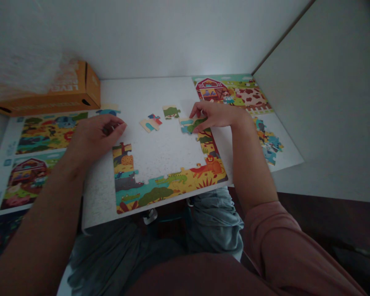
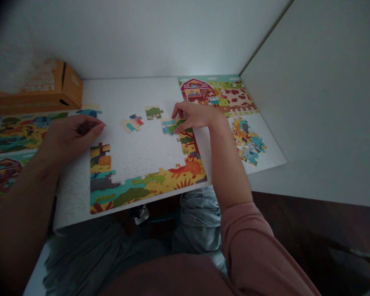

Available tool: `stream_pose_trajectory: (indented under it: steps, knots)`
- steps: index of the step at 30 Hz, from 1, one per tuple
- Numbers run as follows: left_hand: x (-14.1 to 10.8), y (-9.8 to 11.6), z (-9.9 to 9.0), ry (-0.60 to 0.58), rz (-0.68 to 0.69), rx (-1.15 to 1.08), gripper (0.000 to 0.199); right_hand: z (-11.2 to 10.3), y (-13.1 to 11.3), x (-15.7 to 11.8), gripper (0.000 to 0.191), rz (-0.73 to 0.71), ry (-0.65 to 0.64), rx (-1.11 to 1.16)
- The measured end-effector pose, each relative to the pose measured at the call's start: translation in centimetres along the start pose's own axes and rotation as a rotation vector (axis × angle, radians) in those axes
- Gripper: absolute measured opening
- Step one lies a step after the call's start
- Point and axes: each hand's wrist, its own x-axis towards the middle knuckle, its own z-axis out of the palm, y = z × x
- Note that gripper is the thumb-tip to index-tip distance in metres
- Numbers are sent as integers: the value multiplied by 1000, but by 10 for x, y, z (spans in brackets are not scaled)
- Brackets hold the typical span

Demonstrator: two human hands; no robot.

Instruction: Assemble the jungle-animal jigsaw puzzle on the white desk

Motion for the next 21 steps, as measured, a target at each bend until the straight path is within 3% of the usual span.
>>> stream_pose_trajectory:
  steps: [8,21]
  knots:
    - [0,-1,1,2,-2,3,29,0,-1,-1,39,7,4,4]
    - [0,-2,1,2,6,2,29,-1,-7,4,23,-26,59,-25]
